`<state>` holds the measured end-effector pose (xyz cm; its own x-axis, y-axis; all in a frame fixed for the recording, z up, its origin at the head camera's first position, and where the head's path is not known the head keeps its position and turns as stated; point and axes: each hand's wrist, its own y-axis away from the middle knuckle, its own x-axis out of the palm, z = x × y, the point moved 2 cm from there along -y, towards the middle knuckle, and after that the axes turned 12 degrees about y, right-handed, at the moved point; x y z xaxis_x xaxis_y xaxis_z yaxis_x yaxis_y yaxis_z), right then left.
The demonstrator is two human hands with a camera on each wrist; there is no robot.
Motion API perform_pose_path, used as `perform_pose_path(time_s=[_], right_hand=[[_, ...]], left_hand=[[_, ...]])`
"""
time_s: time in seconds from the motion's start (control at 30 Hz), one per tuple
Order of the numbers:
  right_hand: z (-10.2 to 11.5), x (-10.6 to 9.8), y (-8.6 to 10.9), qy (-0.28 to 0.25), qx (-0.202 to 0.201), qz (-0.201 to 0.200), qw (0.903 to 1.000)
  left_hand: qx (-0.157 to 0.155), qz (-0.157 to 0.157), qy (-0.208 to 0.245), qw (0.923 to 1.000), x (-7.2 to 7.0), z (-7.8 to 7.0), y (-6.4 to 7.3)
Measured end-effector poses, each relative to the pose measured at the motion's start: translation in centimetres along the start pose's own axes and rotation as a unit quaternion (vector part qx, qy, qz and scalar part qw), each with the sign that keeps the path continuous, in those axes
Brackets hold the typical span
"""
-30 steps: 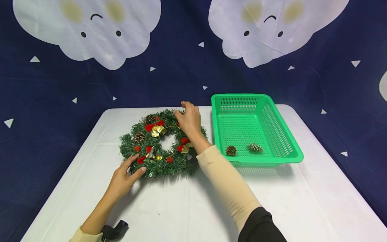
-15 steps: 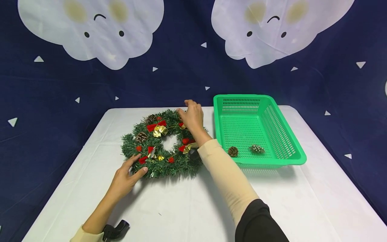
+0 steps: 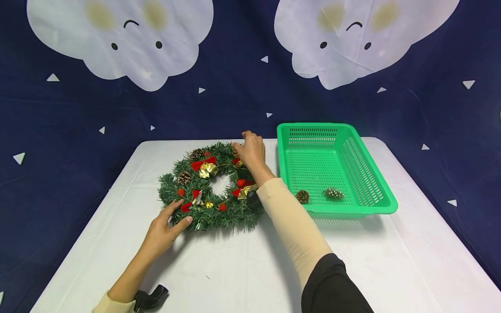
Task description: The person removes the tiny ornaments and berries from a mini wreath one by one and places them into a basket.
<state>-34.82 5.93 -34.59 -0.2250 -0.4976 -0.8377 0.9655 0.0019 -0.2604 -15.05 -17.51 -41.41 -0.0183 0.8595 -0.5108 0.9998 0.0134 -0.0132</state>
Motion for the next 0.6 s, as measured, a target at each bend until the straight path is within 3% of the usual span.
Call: perform_pose_path(time_s=[0.6], right_hand=[[-0.4,1.7,-0.3,0.052,0.014,0.053,0.9972]], left_hand=[[0.000,-0.008,0.007,0.9999,0.2,0.2,-0.1]])
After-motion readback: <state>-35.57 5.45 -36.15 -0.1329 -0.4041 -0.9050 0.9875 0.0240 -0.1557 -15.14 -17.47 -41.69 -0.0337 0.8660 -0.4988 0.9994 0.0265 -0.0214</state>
